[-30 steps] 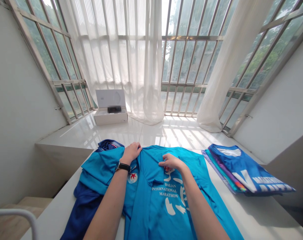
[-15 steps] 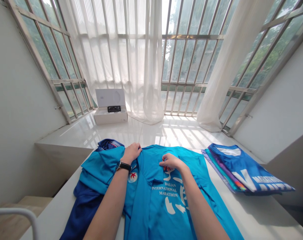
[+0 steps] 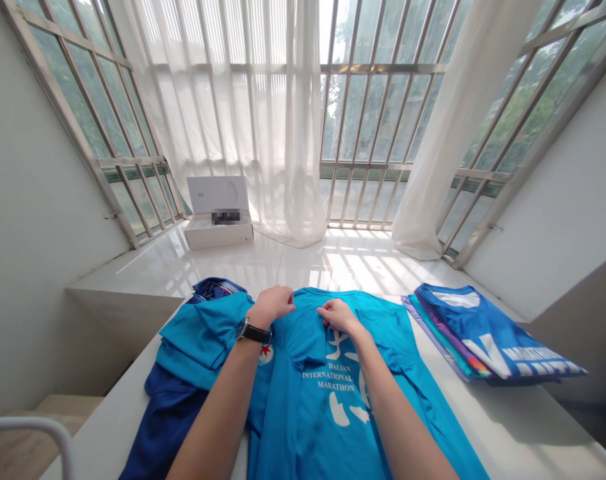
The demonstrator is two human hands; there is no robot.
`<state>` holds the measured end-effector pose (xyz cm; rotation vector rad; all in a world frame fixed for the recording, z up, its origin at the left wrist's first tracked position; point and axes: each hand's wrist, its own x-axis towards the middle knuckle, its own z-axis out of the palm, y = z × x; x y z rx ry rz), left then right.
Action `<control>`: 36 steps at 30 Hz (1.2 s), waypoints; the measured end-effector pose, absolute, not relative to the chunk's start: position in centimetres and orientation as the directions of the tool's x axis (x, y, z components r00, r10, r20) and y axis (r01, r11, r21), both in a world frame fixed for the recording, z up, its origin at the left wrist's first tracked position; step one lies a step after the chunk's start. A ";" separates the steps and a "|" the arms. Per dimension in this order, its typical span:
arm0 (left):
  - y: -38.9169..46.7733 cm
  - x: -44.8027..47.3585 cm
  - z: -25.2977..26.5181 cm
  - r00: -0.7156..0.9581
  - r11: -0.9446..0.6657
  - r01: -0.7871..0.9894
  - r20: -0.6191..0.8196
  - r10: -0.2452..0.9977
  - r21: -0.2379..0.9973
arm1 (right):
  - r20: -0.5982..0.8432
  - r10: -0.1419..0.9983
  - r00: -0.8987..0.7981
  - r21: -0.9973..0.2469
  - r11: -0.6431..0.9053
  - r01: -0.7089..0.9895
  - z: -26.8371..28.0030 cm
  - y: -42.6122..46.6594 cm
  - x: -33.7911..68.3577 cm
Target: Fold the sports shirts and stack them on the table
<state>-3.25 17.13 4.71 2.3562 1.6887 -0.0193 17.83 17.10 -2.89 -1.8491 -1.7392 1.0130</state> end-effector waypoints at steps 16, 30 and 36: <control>12.2 3.5 6.2 0.566 -0.581 0.804 -0.463 0.682 0.127 | -0.162 0.987 0.005 -0.689 -0.117 0.716 -3.2 17.1 18.3; 12.0 3.4 6.0 0.535 -0.548 0.832 -0.393 0.748 0.091 | -0.162 0.987 -0.013 -0.668 -0.100 0.738 -3.1 17.0 18.3; 12.2 3.3 5.3 0.580 -0.578 0.806 -0.363 0.729 0.126 | -0.155 0.988 -0.005 -0.663 -0.100 0.742 -3.2 17.1 18.3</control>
